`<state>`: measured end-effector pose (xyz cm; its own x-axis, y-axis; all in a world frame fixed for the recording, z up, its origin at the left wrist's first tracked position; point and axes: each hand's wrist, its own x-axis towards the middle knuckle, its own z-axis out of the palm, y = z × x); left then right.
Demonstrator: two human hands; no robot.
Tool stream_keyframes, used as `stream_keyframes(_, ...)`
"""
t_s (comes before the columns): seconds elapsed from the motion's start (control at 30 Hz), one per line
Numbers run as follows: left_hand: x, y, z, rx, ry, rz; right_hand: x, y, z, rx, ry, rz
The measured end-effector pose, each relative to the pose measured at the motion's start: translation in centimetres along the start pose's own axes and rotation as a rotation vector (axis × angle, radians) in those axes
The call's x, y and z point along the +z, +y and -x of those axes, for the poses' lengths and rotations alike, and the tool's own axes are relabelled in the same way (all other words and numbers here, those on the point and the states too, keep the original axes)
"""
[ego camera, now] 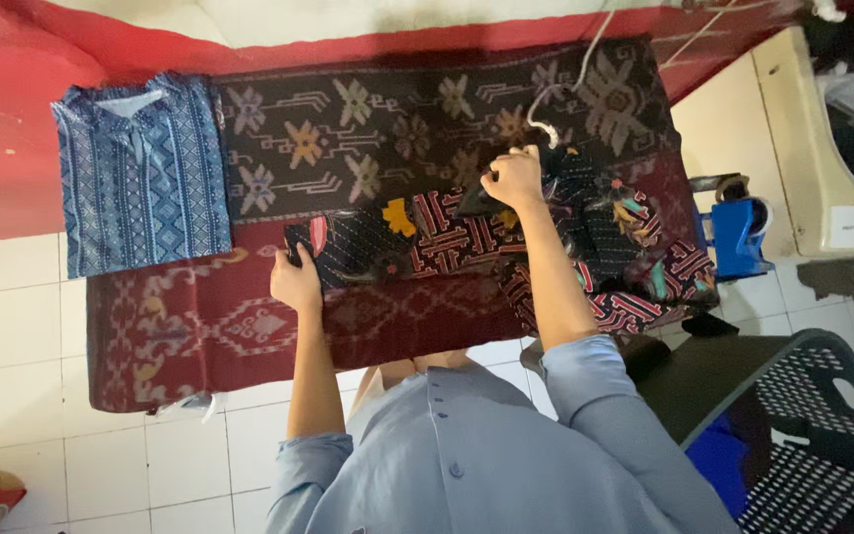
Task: The person irons a patterned fabric by hand using a dry iron, smoothing and pressing different sections of the garment on a flat surface.
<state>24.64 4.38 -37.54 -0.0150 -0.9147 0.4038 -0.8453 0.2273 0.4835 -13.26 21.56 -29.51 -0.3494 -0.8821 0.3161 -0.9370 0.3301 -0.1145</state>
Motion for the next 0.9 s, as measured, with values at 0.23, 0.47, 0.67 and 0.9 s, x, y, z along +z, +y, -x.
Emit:
stream_keyframes(0.23,0.5,-0.1,0.0,-0.011,-0.005,-0.010,2.0,-3.5,4.0,-0.030,-0.382,-0.001)
stream_keyframes(0.47,0.8,0.0,0.1,0.013,0.050,-0.012,3.7,-7.7,8.9,-0.367,0.096,-0.353)
stream_keyframes(0.67,-0.4,0.1,0.1,0.045,0.065,0.026,1.9,-3.5,4.3,-0.139,-0.155,-0.102)
stream_keyframes(0.9,-1.7,0.4,0.2,0.003,0.009,0.041,-0.3,-1.5,0.4,-0.007,0.064,-0.046)
